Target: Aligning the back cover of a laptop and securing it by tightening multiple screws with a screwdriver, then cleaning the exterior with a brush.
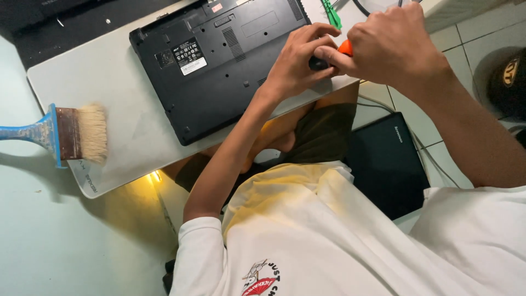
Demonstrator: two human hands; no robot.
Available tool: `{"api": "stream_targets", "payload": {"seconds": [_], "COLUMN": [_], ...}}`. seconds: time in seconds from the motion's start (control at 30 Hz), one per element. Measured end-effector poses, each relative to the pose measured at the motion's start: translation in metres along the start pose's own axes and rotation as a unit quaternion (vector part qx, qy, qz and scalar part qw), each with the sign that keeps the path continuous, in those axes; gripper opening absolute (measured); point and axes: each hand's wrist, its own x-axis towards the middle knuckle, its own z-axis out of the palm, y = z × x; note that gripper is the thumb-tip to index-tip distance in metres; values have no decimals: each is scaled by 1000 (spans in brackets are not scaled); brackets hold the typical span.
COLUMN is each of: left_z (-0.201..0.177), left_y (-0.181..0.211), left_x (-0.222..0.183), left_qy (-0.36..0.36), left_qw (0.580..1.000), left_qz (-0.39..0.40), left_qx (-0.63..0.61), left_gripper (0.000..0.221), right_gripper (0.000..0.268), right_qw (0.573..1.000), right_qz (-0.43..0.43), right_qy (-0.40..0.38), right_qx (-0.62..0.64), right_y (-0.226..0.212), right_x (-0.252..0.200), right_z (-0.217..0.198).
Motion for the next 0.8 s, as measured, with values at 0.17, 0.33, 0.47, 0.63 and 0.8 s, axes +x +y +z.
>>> {"api": "stream_targets", "payload": {"seconds": [0.17,0.33,0.47,0.63,0.8], "left_z": [0,9,-1,4,-1], "left_y": [-15,-24,-20,-20,-10], "left_x": [-8,-5,-8,-7,-6], "left_qy": [-16,-23,8,-45,-28], "left_qw": [1000,999,998,998,999], "left_qz": [-1,-31,15,-15,-32], "left_qx": [-10,15,-60,37,21], "left_gripper": [30,67,25,35,39], "right_gripper": [73,75,93,46,73], "right_qw": [989,999,995,987,994], "right_qz": [-79,3,3,-85,-51], "right_qy": [28,8,-23,109,90], "right_qx": [123,37,94,85,47], "right_y": [6,-15,-5,1,-7], "right_x": [10,21,17,16,20], "right_z": [-11,13,-5,5,9]}}
